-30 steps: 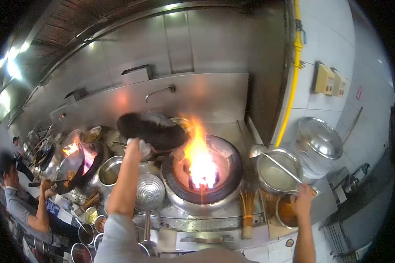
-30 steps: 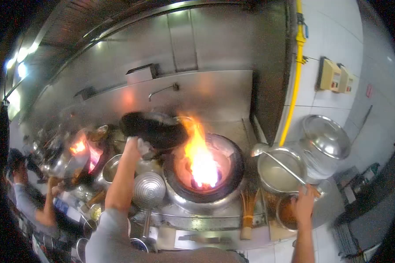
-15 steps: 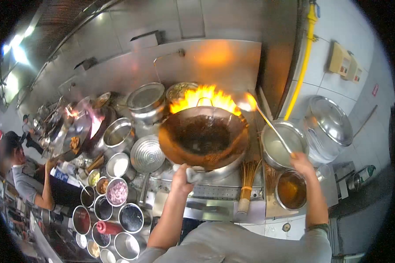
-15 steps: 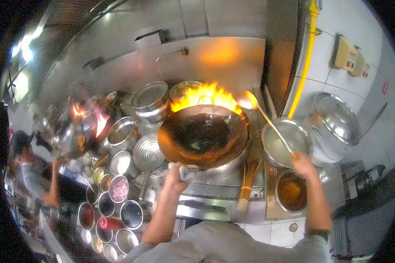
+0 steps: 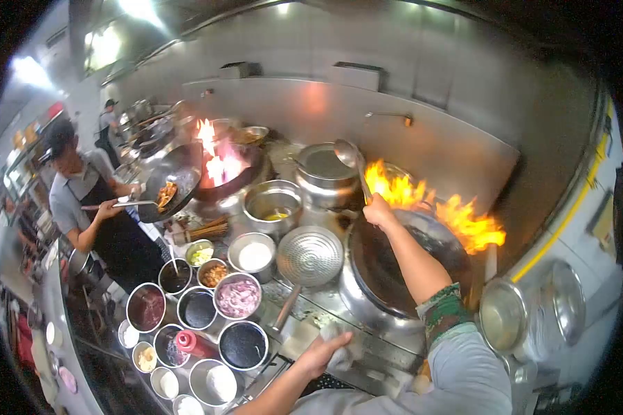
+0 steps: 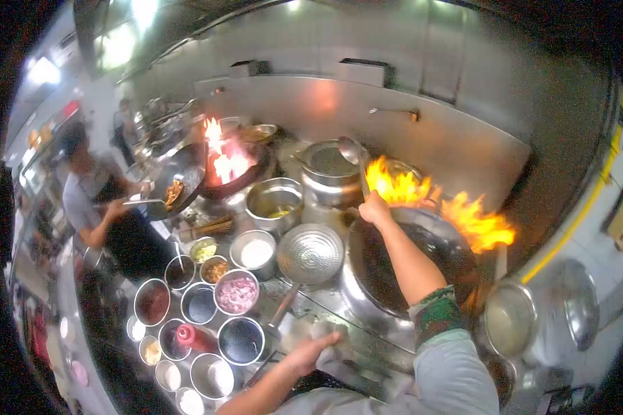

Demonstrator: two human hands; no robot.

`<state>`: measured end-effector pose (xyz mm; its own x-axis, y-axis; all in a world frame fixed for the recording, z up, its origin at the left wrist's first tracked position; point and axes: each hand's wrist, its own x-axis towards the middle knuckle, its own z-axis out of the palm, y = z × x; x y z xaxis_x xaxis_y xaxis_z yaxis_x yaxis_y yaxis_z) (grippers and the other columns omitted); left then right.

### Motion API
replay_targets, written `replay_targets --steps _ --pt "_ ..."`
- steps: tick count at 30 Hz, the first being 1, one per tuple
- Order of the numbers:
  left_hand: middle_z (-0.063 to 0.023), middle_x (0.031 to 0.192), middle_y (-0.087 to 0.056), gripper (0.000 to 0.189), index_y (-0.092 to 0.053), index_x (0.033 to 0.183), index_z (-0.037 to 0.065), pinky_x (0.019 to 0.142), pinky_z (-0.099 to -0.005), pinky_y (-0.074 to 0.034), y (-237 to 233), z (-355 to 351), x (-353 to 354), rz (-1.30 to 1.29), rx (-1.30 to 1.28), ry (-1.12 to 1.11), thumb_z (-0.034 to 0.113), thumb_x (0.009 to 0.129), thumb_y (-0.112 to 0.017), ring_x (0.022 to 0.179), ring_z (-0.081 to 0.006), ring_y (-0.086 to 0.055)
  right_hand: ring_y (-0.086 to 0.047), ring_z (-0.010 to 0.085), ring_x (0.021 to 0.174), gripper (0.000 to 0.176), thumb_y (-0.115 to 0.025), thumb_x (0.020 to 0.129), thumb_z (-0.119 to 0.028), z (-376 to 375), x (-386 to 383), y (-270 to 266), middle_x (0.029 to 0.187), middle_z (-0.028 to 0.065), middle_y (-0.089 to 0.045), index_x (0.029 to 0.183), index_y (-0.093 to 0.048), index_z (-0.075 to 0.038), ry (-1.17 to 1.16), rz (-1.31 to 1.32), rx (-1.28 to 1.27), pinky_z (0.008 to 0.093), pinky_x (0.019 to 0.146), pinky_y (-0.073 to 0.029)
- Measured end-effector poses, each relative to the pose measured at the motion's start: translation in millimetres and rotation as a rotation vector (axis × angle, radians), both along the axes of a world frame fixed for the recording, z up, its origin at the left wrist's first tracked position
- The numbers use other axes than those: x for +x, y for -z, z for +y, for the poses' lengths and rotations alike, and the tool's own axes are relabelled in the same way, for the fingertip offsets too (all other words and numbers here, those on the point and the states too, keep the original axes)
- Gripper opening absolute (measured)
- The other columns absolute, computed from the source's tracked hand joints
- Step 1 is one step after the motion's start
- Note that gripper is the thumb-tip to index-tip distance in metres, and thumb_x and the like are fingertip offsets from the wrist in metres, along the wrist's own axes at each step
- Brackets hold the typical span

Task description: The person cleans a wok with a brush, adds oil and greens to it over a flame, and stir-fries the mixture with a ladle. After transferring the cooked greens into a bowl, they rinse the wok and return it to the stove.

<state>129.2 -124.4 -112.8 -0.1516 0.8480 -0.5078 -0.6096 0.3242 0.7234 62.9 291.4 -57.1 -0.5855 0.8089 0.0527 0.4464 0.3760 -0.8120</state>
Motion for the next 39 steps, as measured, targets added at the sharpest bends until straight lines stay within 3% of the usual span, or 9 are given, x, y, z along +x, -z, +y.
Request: replay_targets --steps 2,5,11,12,19,26,30,35,39 --pt "-0.0165 0.134 -0.062 0.077 -0.044 0.145 0.001 0.103 -0.0422 -0.048 5 -21 -16 0.153 0.008 -0.029 0.046 0.09 -0.074 0.121 -0.0304 -0.061 -0.053 0.0224 0.046 0.008 -0.06 0.081 -0.006 -3 -34 -16 0.059 0.0107 -0.058 0.074 -0.061 -0.002 0.011 0.06 -0.328 0.0371 0.042 -0.043" --pt "-0.0234 0.136 -0.06 0.089 -0.041 0.147 -0.002 0.104 -0.042 -0.047 51 -31 -31 0.541 -0.085 -0.038 0.052 0.085 -0.076 0.122 -0.0343 -0.061 -0.052 0.0123 0.051 0.013 -0.061 0.084 -0.001 23 -50 -29 0.066 0.0029 -0.052 0.083 -0.049 -0.007 -0.013 0.637 -1.253 0.0264 0.041 -0.037" --pt "-0.0264 0.117 -0.069 0.074 -0.07 0.116 0.003 0.101 -0.0451 -0.048 77 -24 -42 0.873 -0.25 -0.018 0.063 0.074 -0.077 0.113 -0.0371 -0.065 -0.053 0.0089 0.057 0.014 -0.059 0.087 0.001 0 13 -66 0.074 0.0017 -0.051 0.09 -0.047 -0.005 -0.312 1.107 -1.739 0.0217 0.046 -0.038" --pt "-0.0239 0.107 -0.072 0.06 -0.075 0.1 0.004 0.094 -0.0451 -0.052 149 -20 -51 1.008 -0.187 -0.073 0.057 0.073 -0.079 0.105 -0.0355 -0.069 -0.053 0.0085 0.058 0.013 -0.059 0.088 -0.001 -12 33 -76 0.076 0.0019 -0.052 0.095 -0.049 -0.003 -0.271 1.149 -1.684 0.0213 0.048 -0.038" --pt "-0.0226 0.093 -0.074 0.051 -0.072 0.106 0.0 0.079 -0.0453 -0.056 123 -18 -42 1.126 -0.153 -0.236 0.038 0.073 -0.084 0.087 -0.0373 -0.073 -0.051 0.0061 0.058 0.012 -0.057 0.092 -0.004 -76 204 -115 0.079 0.0016 -0.053 0.102 -0.051 -0.001 -0.122 0.966 -1.539 0.0219 0.045 -0.035" --pt "-0.0258 0.11 -0.071 0.076 -0.062 0.126 -0.006 0.09 -0.0439 -0.054 142 -20 -55 1.187 -0.127 -0.085 0.041 0.072 -0.088 0.105 -0.0378 -0.069 -0.051 0.0099 0.053 0.011 -0.061 0.09 -0.005 -111 360 -103 0.077 0.0039 -0.056 0.1 -0.056 -0.006 0.112 0.534 -0.848 0.0275 0.039 -0.037" --pt "-0.0243 0.122 -0.06 0.085 -0.056 0.132 -0.004 0.098 -0.0488 -0.046 114 -24 -20 1.636 -0.31 -0.215 0.045 0.071 -0.088 0.113 -0.0445 -0.056 -0.051 0.0095 0.053 0.035 -0.061 0.089 -0.004 -138 444 -104 0.079 0.0042 -0.057 0.123 -0.055 -0.005 0.165 0.219 -0.59 0.0278 0.039 -0.037" --pt "-0.0198 0.119 -0.061 0.054 -0.066 0.123 0.004 0.096 -0.0475 -0.045 24 2 46 1.905 0.091 -0.29 0.028 0.078 -0.084 0.109 -0.039 -0.057 -0.051 0.0082 0.053 0.061 -0.058 0.089 0.0 -177 557 -82 0.094 0.0081 -0.063 0.148 -0.043 -0.005 0.27 -0.005 -0.225 0.0262 0.043 -0.04" --pt "-0.0187 0.121 -0.062 0.038 -0.072 0.111 0.006 0.097 -0.0468 -0.046 -22 29 98 1.779 0.297 -0.26 0.021 0.078 -0.084 0.113 -0.038 -0.057 -0.069 0.0357 0.092 0.058 -0.06 0.088 0.002 -200 629 -16 0.113 0.0213 -0.068 0.144 -0.052 -0.007 0.304 -0.26 0.561 0.0429 0.082 -0.054"
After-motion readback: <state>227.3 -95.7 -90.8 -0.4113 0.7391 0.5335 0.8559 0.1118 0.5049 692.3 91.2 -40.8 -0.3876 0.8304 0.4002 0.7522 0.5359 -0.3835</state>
